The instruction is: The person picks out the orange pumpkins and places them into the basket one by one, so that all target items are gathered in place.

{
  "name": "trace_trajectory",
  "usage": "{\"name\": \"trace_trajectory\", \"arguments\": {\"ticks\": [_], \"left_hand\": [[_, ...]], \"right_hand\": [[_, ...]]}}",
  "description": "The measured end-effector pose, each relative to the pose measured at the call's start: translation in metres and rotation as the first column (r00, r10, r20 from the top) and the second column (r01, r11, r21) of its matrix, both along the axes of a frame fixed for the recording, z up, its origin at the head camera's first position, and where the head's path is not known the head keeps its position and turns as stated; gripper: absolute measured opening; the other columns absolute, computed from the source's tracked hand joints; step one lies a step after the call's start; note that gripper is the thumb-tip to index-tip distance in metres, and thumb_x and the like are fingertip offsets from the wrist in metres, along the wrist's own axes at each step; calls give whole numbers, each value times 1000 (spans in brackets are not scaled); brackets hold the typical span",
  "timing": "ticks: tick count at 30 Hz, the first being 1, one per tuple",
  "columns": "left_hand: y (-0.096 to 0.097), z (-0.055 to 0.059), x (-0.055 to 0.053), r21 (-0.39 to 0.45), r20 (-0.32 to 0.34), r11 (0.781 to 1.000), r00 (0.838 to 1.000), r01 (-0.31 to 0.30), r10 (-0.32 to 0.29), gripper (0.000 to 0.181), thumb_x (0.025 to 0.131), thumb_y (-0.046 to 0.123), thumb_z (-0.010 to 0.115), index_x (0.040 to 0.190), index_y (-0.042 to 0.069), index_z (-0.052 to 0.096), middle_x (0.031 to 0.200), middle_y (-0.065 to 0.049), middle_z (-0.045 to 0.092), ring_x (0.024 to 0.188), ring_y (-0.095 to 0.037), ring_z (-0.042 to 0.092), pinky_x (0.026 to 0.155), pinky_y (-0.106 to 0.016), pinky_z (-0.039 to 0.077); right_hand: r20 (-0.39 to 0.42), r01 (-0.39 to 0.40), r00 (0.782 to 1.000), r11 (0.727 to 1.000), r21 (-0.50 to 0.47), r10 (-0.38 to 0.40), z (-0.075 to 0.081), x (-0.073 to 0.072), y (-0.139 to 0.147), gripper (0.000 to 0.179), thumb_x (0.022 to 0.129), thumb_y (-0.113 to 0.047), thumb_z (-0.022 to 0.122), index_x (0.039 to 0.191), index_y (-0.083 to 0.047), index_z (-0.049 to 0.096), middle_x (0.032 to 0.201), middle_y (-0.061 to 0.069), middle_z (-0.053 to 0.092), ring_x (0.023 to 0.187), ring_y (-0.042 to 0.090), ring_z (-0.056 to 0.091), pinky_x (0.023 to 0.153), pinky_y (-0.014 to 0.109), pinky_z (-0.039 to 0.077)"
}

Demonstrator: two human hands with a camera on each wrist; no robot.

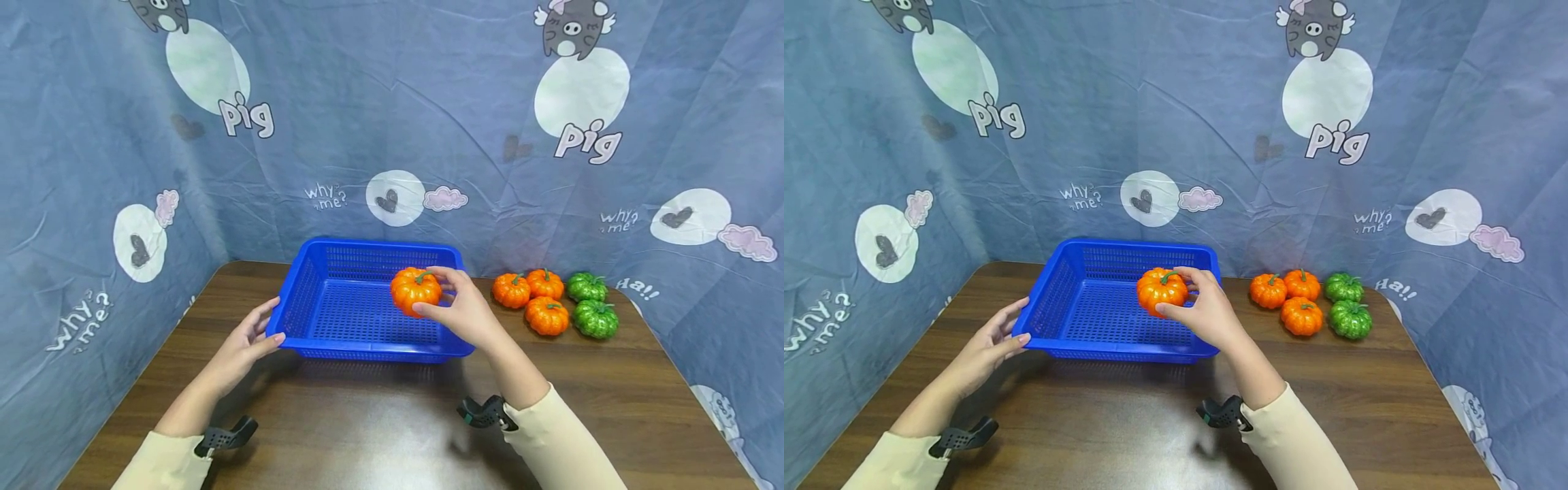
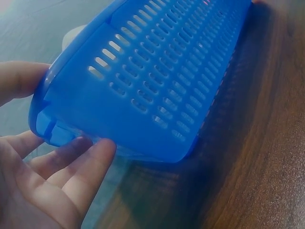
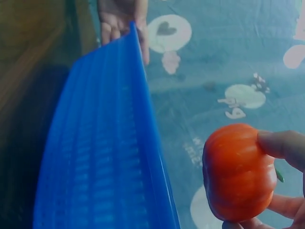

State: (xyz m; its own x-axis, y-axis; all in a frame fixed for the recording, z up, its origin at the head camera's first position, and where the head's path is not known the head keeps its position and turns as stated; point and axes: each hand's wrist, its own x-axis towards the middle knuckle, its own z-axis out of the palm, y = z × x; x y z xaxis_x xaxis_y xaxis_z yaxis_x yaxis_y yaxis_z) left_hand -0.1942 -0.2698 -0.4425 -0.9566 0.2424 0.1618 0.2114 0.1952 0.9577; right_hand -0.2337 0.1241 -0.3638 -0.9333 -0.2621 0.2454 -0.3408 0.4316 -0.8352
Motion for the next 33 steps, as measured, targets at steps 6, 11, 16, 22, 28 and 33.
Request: {"name": "trace_trajectory", "arguments": {"ticks": [6, 11, 16, 22, 28, 33], "left_hand": [[1, 1, 0, 4, 11, 1000, 1000, 1, -1, 67, 103, 10, 54, 157, 0, 16, 148, -39, 35, 121, -20, 58, 89, -21, 53], [2, 0, 0, 17, 12, 1000, 1000, 7, -7, 67, 103, 10, 53, 158, 0, 15, 148, -39, 34, 118, -12, 59, 89, -21, 53], [1, 0, 0, 39, 5, 999, 1000, 15, -15, 66, 103, 8, 53, 157, -2, 15, 147, -41, 33, 115, -8, 61, 89, -21, 53], [1, 0, 0, 51, -4, 998, 1000, 24, -24, 66, 103, 7, 52, 157, -3, 15, 146, -42, 33, 115, -7, 61, 89, -21, 53], [2, 0, 0, 55, -5, 998, 1000, 27, -26, 66, 103, 6, 52, 156, -4, 15, 145, -43, 33, 115, -9, 62, 89, -22, 53], [1, 0, 1, 28, -3, 1000, 1000, 7, -7, 67, 102, 7, 54, 157, -2, 17, 146, -41, 35, 116, -10, 61, 88, -22, 53]], "right_hand": [[44, -8, 999, 1000, -1, 8, 0, -6, -23, 66, 81, -28, 85, 138, -10, 57, 131, 15, 52, 117, 35, 58, 94, 48, 54], [66, -18, 998, 1000, -20, 19, -1, -9, -39, 65, 81, -27, 85, 137, -9, 57, 131, 14, 52, 117, 33, 57, 92, 43, 55], [51, -37, 998, 999, -24, 39, -4, -12, -55, 64, 80, -25, 85, 135, -8, 59, 129, 16, 53, 115, 31, 58, 90, 41, 56], [49, -70, 996, 998, -1, 70, -7, -18, -75, 64, 80, -26, 85, 135, -7, 58, 128, 16, 52, 115, 32, 59, 91, 42, 55], [60, -93, 994, 994, 54, 90, -8, -21, -94, 65, 80, -28, 85, 135, -7, 58, 125, 15, 53, 115, 31, 60, 94, 41, 53], [52, -128, 991, 986, 108, 122, -10, -25, -107, 63, 80, -29, 85, 133, -7, 60, 121, 14, 55, 112, 28, 61, 90, 35, 54]]}}
